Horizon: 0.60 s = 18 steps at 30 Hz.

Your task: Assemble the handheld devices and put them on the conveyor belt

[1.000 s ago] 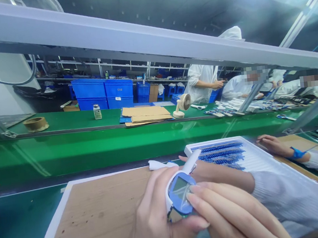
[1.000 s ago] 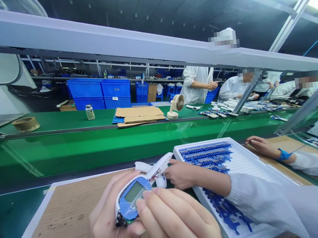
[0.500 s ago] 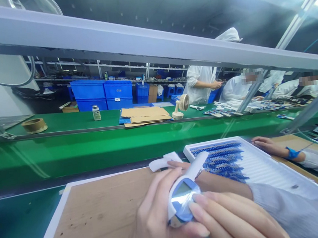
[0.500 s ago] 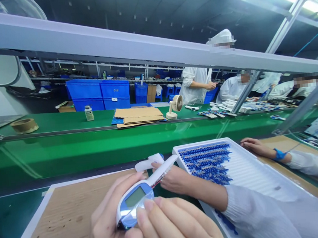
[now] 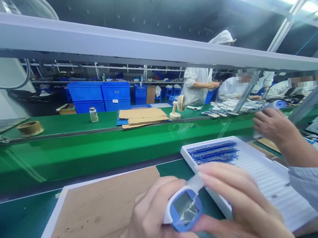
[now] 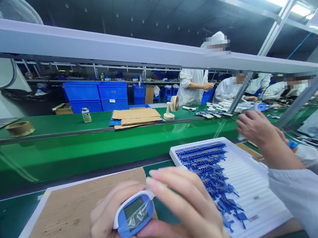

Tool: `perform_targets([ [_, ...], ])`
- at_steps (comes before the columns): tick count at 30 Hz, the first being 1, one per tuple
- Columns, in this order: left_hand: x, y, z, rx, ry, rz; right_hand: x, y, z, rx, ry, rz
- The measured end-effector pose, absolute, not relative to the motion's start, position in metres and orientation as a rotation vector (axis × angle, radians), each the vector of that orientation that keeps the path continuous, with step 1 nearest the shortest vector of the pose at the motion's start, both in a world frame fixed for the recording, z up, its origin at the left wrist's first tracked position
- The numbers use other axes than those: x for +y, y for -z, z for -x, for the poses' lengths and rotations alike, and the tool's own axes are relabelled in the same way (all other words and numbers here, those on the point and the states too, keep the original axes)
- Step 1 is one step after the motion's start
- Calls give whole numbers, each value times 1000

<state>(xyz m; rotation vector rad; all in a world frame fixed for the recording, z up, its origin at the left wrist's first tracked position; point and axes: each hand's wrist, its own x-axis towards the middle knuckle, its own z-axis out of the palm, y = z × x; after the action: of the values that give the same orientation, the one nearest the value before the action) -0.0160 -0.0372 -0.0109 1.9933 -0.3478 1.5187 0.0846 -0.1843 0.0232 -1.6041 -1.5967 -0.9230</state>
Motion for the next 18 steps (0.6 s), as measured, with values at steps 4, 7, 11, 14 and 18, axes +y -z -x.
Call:
perform_targets([
  [4,-34,13,13,-420,-1408,-1968,-179,-36,-104,-1761,739,1637],
  [7,-30,13,12,-428,-1369,-2030,-177,-40,-106,-1865,491,1658],
  [11,-28,14,13,-434,-1302,-2079,-179,-40,-98,-1879,335,1651],
  [14,-27,20,16,-411,-1136,-2060,-182,-34,-88,-1817,377,1638],
  [18,-24,26,19,-409,-835,-2095,-187,-10,-75,-1639,420,1663],
])
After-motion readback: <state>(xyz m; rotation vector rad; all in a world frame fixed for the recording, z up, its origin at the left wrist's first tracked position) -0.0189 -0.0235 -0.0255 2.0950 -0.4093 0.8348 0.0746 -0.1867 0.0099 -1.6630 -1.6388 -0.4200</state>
